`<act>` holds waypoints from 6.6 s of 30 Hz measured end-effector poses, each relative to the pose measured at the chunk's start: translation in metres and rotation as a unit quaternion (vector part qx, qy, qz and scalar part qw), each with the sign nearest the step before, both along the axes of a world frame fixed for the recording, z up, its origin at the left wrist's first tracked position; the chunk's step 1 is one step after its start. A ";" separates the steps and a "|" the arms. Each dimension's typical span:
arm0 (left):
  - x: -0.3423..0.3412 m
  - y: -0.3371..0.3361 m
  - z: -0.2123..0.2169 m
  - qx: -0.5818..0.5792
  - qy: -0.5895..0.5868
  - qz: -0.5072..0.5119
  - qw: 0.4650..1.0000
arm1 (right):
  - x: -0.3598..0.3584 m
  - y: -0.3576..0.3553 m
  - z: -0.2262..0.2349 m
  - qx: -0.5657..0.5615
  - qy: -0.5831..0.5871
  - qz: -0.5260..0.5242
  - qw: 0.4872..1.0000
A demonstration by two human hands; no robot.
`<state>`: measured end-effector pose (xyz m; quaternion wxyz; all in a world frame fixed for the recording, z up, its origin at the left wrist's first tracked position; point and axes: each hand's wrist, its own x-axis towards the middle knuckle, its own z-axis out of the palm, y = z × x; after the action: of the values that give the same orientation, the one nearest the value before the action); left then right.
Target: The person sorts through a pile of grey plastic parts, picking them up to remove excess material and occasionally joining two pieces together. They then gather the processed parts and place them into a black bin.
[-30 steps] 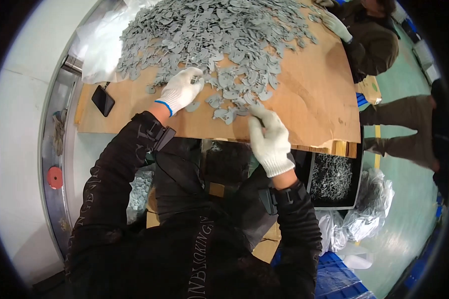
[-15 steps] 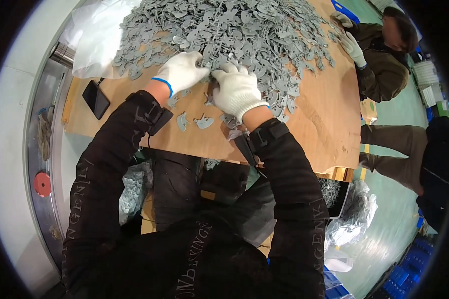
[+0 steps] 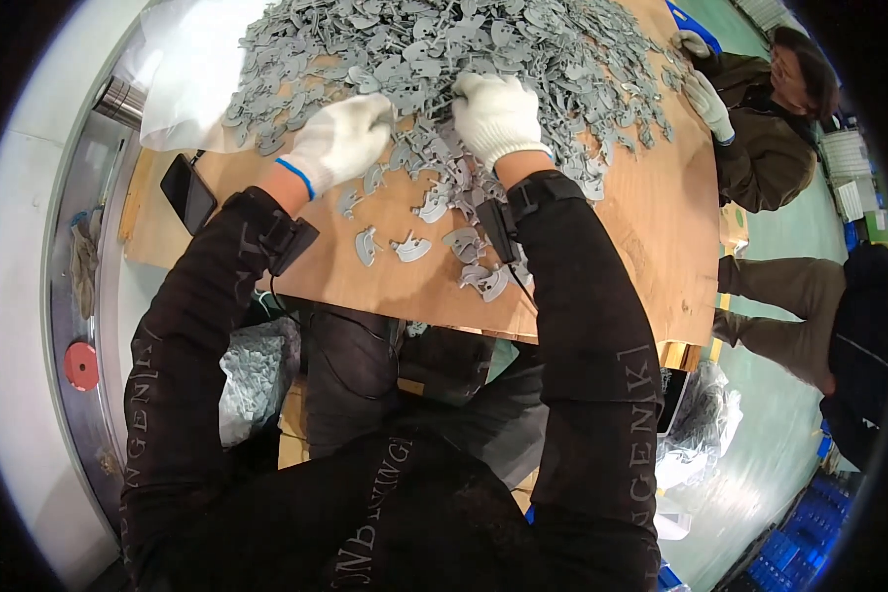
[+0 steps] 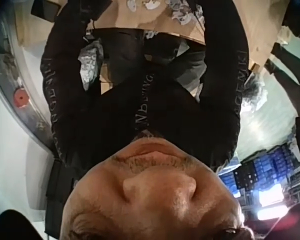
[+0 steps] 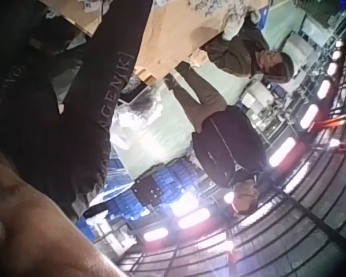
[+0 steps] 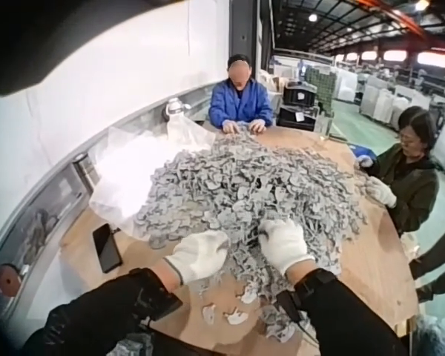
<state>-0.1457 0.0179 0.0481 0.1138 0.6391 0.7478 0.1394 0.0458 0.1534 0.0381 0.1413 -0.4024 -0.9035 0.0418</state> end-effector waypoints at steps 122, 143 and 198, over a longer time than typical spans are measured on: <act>-0.047 -0.016 -0.006 -0.020 -0.533 0.159 0.831 | -0.006 -0.040 0.029 -0.578 0.359 -0.092 0.727; -0.020 0.023 0.026 -0.082 -0.429 0.150 0.887 | 0.029 -0.022 0.034 -0.418 0.137 -0.079 0.895; 0.117 0.016 0.010 0.049 -0.739 0.115 0.662 | 0.096 -0.100 0.009 -0.623 0.671 -0.047 0.399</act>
<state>-0.0287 0.0340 0.0586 0.5809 0.2398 0.4773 0.6142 0.1420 0.0534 0.0468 0.4139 -0.2630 -0.2207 0.8431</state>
